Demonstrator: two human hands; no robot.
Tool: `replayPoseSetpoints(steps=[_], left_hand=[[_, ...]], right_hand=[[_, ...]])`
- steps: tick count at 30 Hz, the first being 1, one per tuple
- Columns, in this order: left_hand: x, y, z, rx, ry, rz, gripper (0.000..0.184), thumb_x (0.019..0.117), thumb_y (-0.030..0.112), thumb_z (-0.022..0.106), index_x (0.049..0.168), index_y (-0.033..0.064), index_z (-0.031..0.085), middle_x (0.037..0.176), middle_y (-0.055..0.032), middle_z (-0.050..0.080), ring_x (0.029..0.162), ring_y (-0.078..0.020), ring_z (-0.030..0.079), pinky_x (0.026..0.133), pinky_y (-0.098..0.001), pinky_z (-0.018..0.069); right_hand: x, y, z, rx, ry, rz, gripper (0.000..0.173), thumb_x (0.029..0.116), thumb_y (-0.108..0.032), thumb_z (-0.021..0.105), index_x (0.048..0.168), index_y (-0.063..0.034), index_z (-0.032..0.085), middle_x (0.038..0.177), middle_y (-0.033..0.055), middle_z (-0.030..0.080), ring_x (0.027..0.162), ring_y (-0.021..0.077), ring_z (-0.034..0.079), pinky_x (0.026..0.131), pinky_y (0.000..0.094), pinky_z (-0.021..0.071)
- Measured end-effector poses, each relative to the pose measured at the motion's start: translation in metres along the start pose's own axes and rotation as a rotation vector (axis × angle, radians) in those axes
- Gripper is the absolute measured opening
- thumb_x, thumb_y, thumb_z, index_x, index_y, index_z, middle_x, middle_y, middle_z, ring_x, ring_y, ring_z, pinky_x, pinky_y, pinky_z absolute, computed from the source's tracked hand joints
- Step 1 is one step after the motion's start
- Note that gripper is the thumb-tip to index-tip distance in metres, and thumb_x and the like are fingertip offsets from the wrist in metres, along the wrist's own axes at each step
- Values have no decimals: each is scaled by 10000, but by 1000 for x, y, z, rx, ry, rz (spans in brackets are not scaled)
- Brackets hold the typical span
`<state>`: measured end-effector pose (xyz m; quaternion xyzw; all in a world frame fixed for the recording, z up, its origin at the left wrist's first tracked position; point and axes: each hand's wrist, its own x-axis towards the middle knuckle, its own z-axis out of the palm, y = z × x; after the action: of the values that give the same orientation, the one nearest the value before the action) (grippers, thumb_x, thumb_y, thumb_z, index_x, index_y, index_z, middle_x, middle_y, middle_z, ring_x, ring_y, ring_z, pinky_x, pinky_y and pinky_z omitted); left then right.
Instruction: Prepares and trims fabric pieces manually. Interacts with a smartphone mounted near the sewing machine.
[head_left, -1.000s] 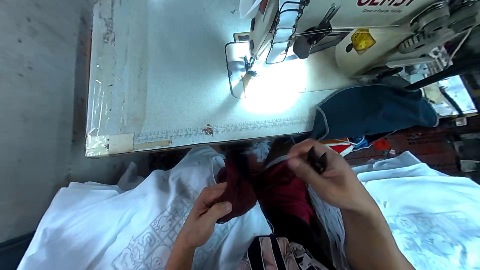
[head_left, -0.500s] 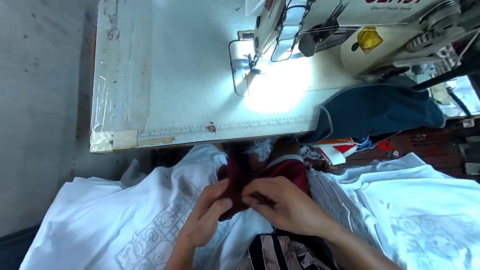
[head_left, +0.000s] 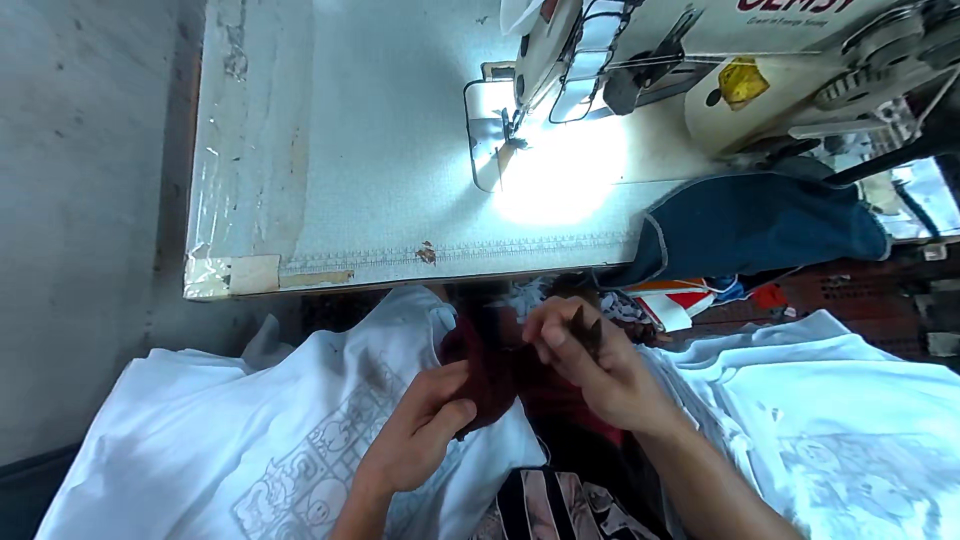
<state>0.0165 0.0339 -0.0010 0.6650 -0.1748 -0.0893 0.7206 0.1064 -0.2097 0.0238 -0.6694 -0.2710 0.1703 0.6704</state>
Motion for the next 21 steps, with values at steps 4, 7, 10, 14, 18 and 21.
replayPoseSetpoints(steps=[4,7,10,14,18,21], left_hand=[[0,1,0,-1,0,-5,333,1041,197,402,924,28,663,1023,-32,675,998,-48,623,867,-254,526],[1,0,2,6,-3,-10,331,1036,194,407,928,21,668,1044,-39,687,1007,-45,631,875,-258,534],[0,-1,1,21,-4,-22,329,1032,189,410,908,18,662,1022,-43,683,972,-46,630,841,-252,535],[0,-3,0,28,-10,-23,324,1025,179,411,868,24,648,979,-44,668,941,-55,624,814,-252,526],[1,-2,1,34,1,-24,330,1016,172,411,868,11,658,998,-57,683,969,-62,635,843,-262,534],[1,-2,2,39,22,-23,330,1018,182,407,854,23,645,982,-50,677,975,-65,634,848,-269,534]], right_hand=[[0,2,0,520,-18,85,231,1108,-316,455,1150,-132,589,1042,42,726,613,1,574,483,133,415],[-6,-1,13,569,-134,135,149,1100,-284,487,1112,-160,568,765,-75,539,575,-14,480,500,139,406],[-7,-3,10,292,-129,79,139,1105,-246,474,1116,-141,565,728,-80,465,596,-12,438,526,153,389],[1,-6,-7,296,11,27,121,1105,-236,477,1077,-161,569,709,-103,443,567,-28,403,498,134,350],[-2,-17,-10,-134,-103,-7,175,1090,-221,511,1145,-82,602,781,-58,564,638,-37,500,567,131,440],[-8,-20,4,-465,-356,11,343,1039,-381,600,1170,-70,663,757,1,626,623,69,573,564,254,507]])
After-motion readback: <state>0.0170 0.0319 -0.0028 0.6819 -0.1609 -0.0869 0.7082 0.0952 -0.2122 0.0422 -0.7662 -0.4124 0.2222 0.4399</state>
